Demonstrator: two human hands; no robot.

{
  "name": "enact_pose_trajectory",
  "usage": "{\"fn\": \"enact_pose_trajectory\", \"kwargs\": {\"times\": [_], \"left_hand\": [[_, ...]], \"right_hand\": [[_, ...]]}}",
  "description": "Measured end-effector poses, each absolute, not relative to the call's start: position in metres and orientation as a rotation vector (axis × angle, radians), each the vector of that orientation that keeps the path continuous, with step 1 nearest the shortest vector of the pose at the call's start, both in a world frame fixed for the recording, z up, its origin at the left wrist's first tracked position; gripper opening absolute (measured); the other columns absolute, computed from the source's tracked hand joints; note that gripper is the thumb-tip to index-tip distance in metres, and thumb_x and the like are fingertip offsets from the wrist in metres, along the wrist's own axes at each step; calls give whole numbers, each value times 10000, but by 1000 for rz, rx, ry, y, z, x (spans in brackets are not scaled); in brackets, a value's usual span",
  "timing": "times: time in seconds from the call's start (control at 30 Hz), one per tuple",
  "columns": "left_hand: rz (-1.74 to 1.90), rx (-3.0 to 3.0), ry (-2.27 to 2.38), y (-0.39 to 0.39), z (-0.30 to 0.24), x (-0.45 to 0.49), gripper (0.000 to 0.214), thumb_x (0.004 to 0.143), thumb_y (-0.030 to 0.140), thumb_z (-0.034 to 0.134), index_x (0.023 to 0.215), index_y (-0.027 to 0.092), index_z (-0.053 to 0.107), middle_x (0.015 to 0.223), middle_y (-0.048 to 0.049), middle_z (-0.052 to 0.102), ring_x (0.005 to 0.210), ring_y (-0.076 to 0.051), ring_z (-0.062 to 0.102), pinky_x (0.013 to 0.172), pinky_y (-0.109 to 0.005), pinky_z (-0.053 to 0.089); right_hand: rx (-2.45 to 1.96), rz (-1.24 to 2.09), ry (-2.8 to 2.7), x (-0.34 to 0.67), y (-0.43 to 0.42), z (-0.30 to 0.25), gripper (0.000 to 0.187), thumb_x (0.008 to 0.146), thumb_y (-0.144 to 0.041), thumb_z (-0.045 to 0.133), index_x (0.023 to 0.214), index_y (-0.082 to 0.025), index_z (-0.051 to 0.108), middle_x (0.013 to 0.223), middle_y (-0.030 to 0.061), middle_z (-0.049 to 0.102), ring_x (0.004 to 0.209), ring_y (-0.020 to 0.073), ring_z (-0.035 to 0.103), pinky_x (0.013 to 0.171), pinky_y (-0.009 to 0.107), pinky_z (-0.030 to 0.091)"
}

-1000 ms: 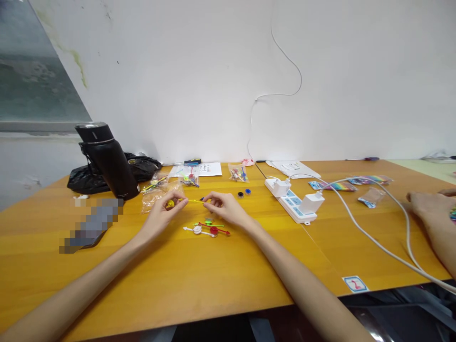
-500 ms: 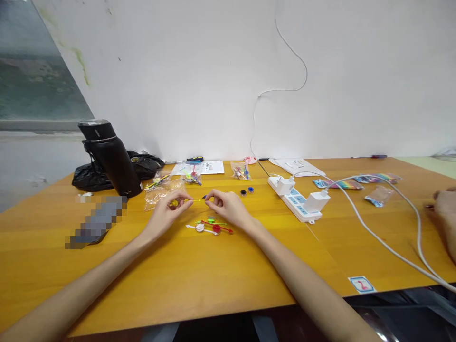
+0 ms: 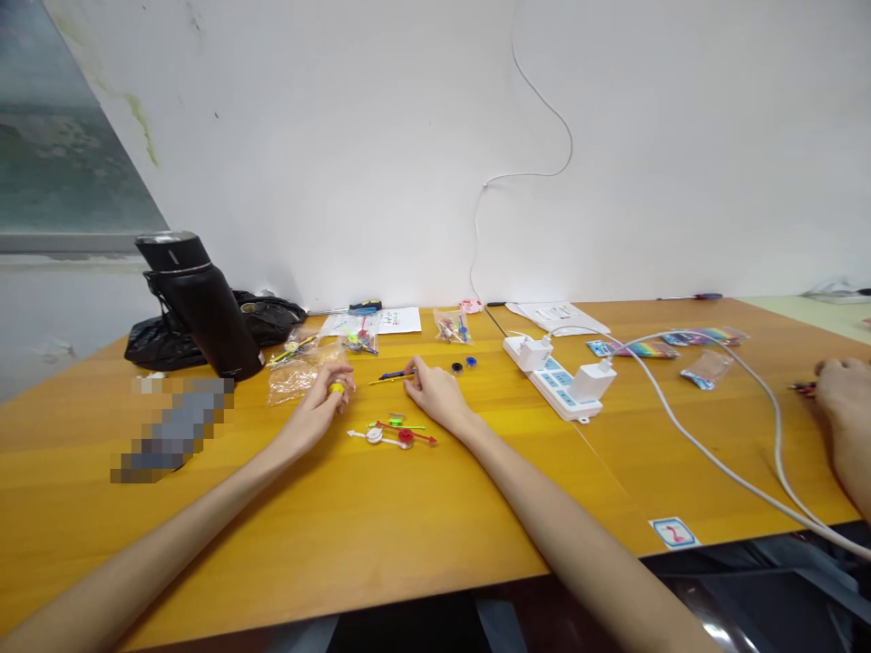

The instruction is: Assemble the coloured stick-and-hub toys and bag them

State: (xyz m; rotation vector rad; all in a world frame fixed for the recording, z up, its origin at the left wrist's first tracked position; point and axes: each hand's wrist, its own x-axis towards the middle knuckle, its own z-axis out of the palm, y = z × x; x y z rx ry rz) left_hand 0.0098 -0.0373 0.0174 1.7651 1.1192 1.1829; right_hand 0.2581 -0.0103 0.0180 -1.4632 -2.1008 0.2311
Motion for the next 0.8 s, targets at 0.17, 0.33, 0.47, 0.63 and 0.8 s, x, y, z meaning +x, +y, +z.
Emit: {"fn": "enact_pose_trajectory", "kwargs": {"times": [0.17, 0.33, 0.47, 0.63, 0.8], "left_hand": [[1163, 1623, 912, -37, 17, 14, 257, 971, 258, 444, 1226, 227, 437, 1173, -80, 611, 950, -165, 631, 821, -305, 487], [1081, 1575, 804, -42, 21, 14, 303, 998, 391, 517, 1242, 234, 431, 1261, -105, 655, 1003, -186, 693, 992, -378, 490], [1012, 1692, 754, -48, 23, 15, 270, 998, 387, 545, 1211, 228, 501, 1315, -116, 658, 1130, -220, 667, 1022, -382, 485], [922, 1774, 744, -54, 29, 17, 276, 1011, 410, 525, 1206, 215, 528, 1273, -123, 701, 1140, -245, 678, 997, -390, 503], [903, 1843, 872, -58, 32, 17, 324, 1024, 445, 481, 1265, 231, 520, 1215, -103, 740, 1141, -258, 689, 1010, -412, 490]], "right_hand": [[-1318, 358, -2114, 255, -18, 23, 110, 980, -262, 560, 1071, -211, 594, 747, -34, 640, 647, 123, 584, 609, 227, 360], [-994, 390, -2196, 234, -42, 41, 295, 1013, -340, 549, 1288, -235, 566, 937, 12, 672, 762, 130, 612, 722, 238, 449], [-890, 311, -2317, 222, -56, 49, 268, 1020, -342, 549, 1263, -240, 595, 1016, 41, 686, 837, 145, 621, 763, 247, 451], [-962, 307, -2300, 224, -57, 46, 194, 986, -352, 602, 1118, -209, 614, 830, 9, 659, 745, 144, 601, 681, 229, 419], [-962, 248, -2325, 228, -51, 44, 162, 960, -290, 616, 1103, -213, 606, 818, -1, 660, 739, 135, 605, 678, 218, 404]]}}
